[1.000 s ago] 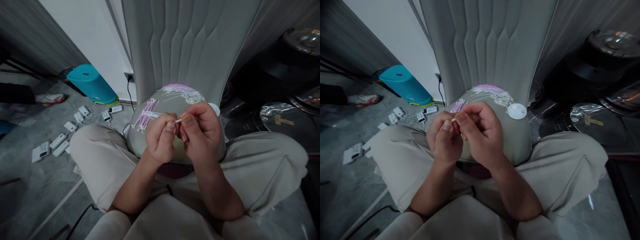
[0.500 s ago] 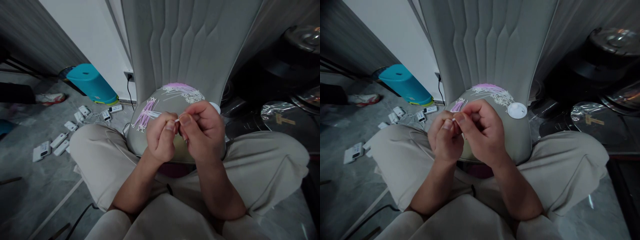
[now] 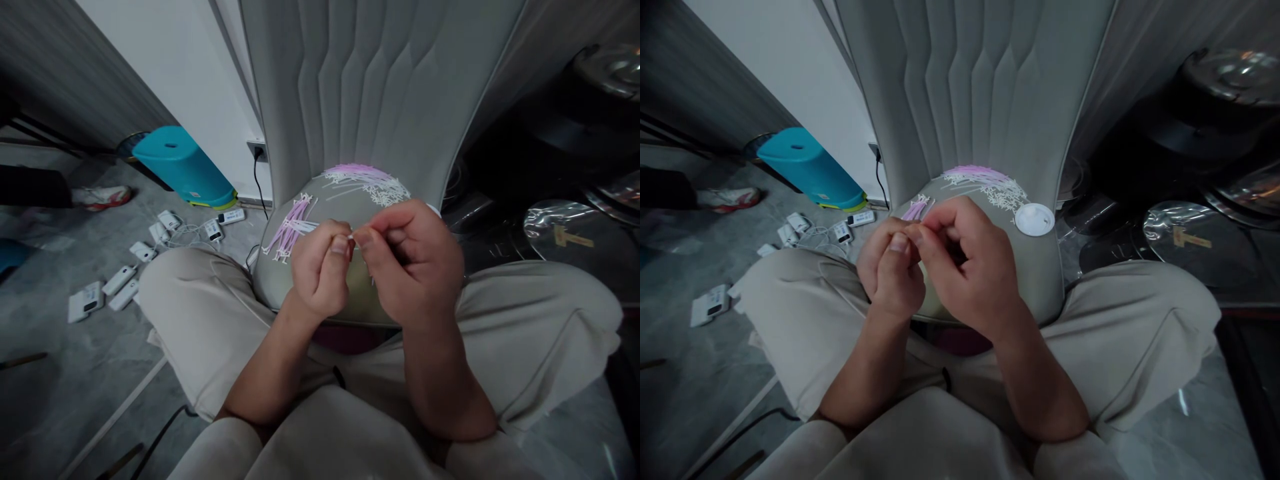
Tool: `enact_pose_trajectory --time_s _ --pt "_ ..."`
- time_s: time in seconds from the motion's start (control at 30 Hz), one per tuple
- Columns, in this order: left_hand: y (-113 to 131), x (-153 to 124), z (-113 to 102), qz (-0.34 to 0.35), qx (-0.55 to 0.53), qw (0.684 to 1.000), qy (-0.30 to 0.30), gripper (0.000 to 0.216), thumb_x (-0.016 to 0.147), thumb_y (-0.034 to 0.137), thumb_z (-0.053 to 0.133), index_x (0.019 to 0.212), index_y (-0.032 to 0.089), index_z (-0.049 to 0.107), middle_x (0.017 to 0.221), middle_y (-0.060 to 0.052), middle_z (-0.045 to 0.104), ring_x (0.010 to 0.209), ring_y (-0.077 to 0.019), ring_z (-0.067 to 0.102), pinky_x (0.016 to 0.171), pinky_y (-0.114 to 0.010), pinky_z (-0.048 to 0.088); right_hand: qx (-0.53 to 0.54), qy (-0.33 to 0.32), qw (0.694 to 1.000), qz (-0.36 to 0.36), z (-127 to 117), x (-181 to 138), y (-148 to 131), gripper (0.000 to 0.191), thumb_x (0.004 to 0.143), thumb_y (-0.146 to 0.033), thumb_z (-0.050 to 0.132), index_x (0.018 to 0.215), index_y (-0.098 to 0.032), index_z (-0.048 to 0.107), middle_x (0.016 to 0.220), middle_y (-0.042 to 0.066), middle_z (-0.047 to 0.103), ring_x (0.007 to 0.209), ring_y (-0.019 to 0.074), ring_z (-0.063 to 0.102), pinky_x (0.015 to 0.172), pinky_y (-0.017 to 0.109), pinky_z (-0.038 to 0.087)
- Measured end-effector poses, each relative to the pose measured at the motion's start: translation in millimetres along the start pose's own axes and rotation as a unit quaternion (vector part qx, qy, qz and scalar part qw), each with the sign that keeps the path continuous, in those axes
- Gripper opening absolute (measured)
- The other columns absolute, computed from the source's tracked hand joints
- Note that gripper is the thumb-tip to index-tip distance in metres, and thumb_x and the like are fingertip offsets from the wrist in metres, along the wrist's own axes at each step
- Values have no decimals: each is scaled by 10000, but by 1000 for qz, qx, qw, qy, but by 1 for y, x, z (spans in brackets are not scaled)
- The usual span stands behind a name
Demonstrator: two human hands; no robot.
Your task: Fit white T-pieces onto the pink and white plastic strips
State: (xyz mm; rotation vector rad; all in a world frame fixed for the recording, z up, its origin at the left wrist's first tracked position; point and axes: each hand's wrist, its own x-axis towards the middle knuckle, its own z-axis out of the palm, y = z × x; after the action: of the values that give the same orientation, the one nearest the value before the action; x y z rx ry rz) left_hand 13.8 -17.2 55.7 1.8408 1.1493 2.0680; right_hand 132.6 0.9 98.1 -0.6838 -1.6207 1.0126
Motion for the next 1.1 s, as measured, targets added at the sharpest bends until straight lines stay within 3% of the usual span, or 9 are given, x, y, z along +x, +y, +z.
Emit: enact_pose_trajectory --time_s 0.13,0.5,0.67,0.83,0.93,1.1 --pt "0 1 -1 16 10 1000 -5 215 1026 233 447 835 209 542 654 36 500 562 -81 459 517 -238 359 -4 -19 1000 -9 -1 2 -1 159 875 -164 722 839 -268 606 659 -73 588 537 89 522 552 265 453" --pt "6 6 -7 23 47 998 -39 233 1023 247 448 806 210 526 630 35 502 537 -94 448 513 -251 360 159 -44 983 83 3 6 6 174 869 -283 746 802 -256 588 607 -60 551 556 105 552 510 255 449" --pt "14 16 -14 39 85 990 -104 227 1029 243 440 840 207 563 683 16 565 601 -102 524 555 -238 409 173 -45 982 56 -6 8 6 143 887 -218 718 793 -249 614 634 -63 590 531 75 521 499 227 427" --pt "24 28 -22 42 121 973 -190 189 1015 220 473 910 209 629 772 -3 679 693 -119 629 623 -241 482 178 -51 980 70 -16 12 9 150 885 -193 711 776 -236 617 557 -88 517 437 47 371 404 202 302" --pt "29 30 -24 21 146 973 -179 153 992 225 543 941 210 687 791 -7 706 713 -123 644 633 -249 489 171 -45 981 80 -19 13 12 149 889 -206 709 781 -230 610 546 -89 513 436 42 383 388 184 279" --pt "31 29 -23 -5 128 987 -96 57 887 273 737 891 217 750 715 18 696 578 -81 550 508 -234 409 204 -43 974 84 -14 14 21 136 899 -234 704 792 -231 620 533 -91 504 417 41 373 387 181 299"
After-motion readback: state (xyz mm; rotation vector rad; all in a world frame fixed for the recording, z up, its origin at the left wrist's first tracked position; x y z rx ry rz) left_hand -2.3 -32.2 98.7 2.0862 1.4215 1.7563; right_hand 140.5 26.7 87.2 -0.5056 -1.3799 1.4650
